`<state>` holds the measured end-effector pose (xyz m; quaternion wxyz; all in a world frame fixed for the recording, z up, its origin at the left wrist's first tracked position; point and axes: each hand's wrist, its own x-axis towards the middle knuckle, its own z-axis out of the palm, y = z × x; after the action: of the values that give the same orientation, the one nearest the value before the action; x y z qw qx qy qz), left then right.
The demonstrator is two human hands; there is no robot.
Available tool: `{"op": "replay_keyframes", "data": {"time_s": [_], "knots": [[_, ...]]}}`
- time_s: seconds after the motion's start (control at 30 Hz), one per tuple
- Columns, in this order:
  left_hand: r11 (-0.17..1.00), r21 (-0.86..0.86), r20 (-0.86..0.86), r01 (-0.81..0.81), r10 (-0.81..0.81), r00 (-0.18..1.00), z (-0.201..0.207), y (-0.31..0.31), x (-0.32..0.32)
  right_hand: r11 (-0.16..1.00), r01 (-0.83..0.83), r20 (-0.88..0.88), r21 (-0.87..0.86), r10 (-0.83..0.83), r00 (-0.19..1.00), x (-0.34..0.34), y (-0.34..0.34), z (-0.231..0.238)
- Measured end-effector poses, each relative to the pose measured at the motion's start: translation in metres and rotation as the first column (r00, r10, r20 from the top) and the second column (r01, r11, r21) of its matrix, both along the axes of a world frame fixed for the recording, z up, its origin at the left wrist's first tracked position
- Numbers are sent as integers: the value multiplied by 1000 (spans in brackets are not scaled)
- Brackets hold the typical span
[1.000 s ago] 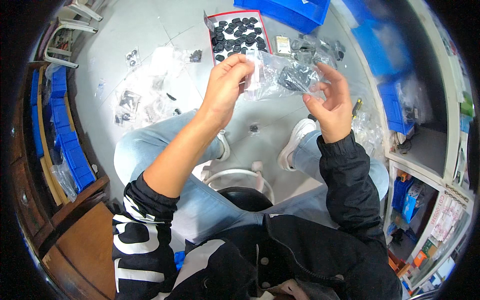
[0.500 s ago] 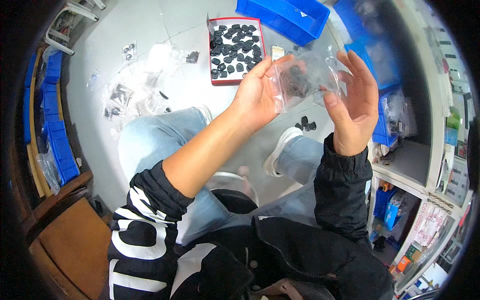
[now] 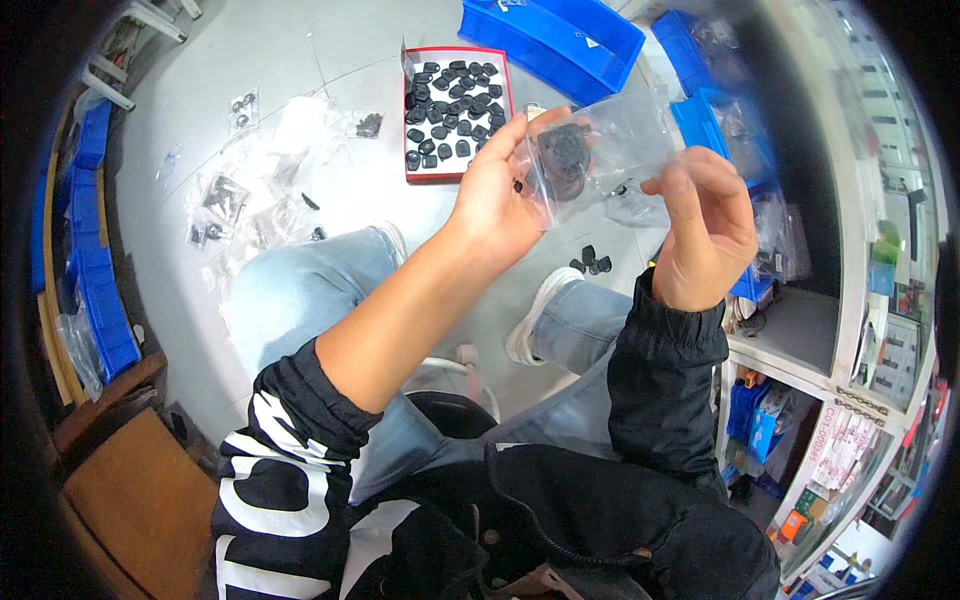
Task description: The person sits on a stool and repeatedly unpacks small black key fobs from plastic bags, inserts small components into them, and places the assembled units into a red tray. The person handles each fob one at a time and occasionally picks up additional parts from the floor.
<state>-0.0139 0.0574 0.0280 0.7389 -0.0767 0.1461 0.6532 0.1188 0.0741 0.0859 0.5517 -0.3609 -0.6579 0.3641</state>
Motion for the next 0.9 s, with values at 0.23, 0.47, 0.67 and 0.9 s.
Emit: {"op": "replay_keyframes", "data": {"time_s": [0.23, 0.47, 0.67, 0.9], "knots": [[996, -69, -25, 50, -52, 998, 3, 0, 0, 999, -20, -31, -31, 19, 999, -5, -6, 1], [984, -54, 18, 170, -170, 985, 4, -3, 5, 911, -299, -191, -285, 252, 949, -10, 11, -7], [995, -23, 95, 101, -98, 991, 8, -4, 15, 947, -227, -287, -228, 157, 945, -20, 7, -9], [991, -121, -17, -50, 48, 999, 21, -1, 22, 999, 32, -147, -32, -37, 988, -33, 4, -13]]}}
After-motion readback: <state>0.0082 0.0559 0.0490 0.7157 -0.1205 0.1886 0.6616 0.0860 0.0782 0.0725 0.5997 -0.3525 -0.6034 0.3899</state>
